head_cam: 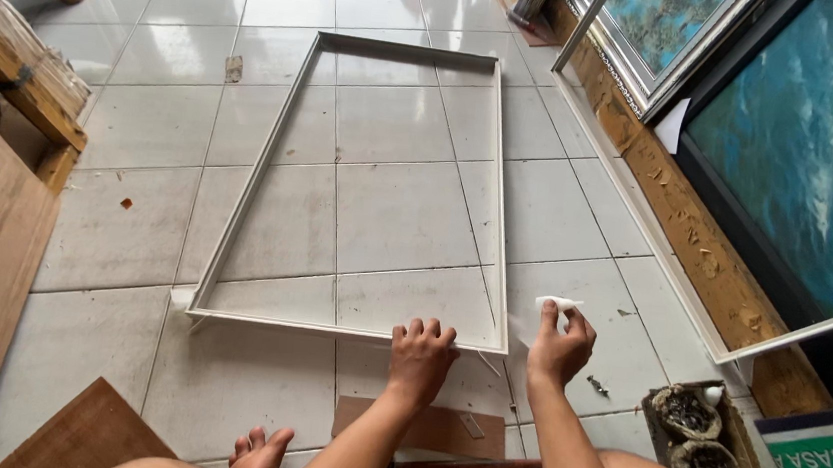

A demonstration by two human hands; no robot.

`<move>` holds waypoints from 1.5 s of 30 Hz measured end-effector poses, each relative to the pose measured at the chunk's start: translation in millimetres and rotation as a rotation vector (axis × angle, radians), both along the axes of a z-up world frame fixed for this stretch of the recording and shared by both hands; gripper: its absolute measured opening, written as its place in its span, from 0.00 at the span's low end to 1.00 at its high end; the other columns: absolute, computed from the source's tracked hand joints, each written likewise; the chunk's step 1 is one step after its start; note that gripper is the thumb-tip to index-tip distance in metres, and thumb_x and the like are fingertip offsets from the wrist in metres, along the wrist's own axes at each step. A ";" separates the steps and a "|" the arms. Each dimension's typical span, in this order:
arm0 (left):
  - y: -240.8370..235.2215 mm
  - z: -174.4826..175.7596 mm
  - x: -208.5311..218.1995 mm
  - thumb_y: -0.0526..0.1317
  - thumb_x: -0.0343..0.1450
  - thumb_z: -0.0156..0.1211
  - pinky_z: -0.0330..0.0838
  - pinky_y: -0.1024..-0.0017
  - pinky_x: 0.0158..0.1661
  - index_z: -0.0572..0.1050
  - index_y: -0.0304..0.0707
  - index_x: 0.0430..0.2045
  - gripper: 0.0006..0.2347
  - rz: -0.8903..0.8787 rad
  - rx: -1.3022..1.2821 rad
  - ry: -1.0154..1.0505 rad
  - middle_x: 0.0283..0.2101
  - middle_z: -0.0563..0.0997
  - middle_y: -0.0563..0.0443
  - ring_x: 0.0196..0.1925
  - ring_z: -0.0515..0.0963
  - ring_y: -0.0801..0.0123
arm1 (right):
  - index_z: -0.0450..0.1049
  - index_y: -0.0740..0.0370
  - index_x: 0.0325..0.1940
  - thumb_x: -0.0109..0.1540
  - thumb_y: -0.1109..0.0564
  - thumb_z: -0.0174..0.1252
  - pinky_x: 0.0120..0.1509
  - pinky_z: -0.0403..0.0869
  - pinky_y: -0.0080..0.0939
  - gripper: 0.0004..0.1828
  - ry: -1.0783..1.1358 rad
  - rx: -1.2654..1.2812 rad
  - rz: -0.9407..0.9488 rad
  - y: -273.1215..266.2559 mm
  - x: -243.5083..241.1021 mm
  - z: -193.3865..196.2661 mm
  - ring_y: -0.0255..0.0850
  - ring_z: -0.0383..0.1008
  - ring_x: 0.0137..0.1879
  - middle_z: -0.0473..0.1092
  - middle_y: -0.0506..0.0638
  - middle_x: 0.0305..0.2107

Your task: The person sits on the floor and assembles a white rectangular frame by applying glue to the corners and pressing the pieces together. They repeatedly lift and rotate the frame to work on different corners, using a small bottle to apply adhesive and their hands to hold the joints until set.

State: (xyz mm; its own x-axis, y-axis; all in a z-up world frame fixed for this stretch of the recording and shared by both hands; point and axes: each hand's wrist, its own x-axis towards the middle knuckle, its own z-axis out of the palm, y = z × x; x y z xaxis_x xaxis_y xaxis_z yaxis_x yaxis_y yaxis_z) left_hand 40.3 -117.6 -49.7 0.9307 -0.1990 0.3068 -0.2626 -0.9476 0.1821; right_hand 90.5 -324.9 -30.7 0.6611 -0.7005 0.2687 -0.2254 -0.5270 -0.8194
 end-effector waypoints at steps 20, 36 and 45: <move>139.8 220.7 -77.6 0.61 0.77 0.39 0.74 0.51 0.39 0.77 0.45 0.17 0.27 0.287 -0.542 0.512 0.23 0.82 0.42 0.34 0.84 0.43 | 0.80 0.43 0.49 0.57 0.48 0.70 0.57 0.71 0.47 0.16 0.250 -0.291 0.327 24.4 -21.6 -14.5 0.47 0.78 0.47 0.78 0.45 0.39; 169.2 -66.0 -37.4 0.70 0.57 0.66 0.59 0.34 0.59 0.59 0.34 0.60 0.46 1.039 -0.748 0.669 0.62 0.68 0.34 0.69 0.62 0.41 | 0.72 0.40 0.60 0.59 0.48 0.68 0.57 0.61 0.73 0.25 0.418 -0.257 0.094 5.4 -18.0 -43.4 0.55 0.67 0.60 0.72 0.40 0.47; 125.8 -17.3 -43.8 0.57 0.57 0.63 0.57 0.44 0.56 0.59 0.36 0.51 0.34 1.068 -0.427 0.417 0.54 0.64 0.40 0.63 0.61 0.43 | 0.71 0.36 0.66 0.55 0.40 0.68 0.61 0.54 0.76 0.34 0.403 -0.135 0.069 25.4 -21.5 -20.7 0.61 0.57 0.66 0.65 0.49 0.60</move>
State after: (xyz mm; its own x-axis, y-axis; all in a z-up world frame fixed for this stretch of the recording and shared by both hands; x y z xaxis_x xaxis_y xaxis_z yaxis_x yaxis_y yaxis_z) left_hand -3.4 8.2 -67.0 0.6075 0.7686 -0.2005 0.7633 -0.4949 0.4153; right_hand 69.0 -299.5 -51.3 0.7760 -0.6272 0.0661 -0.4736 -0.6488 -0.5957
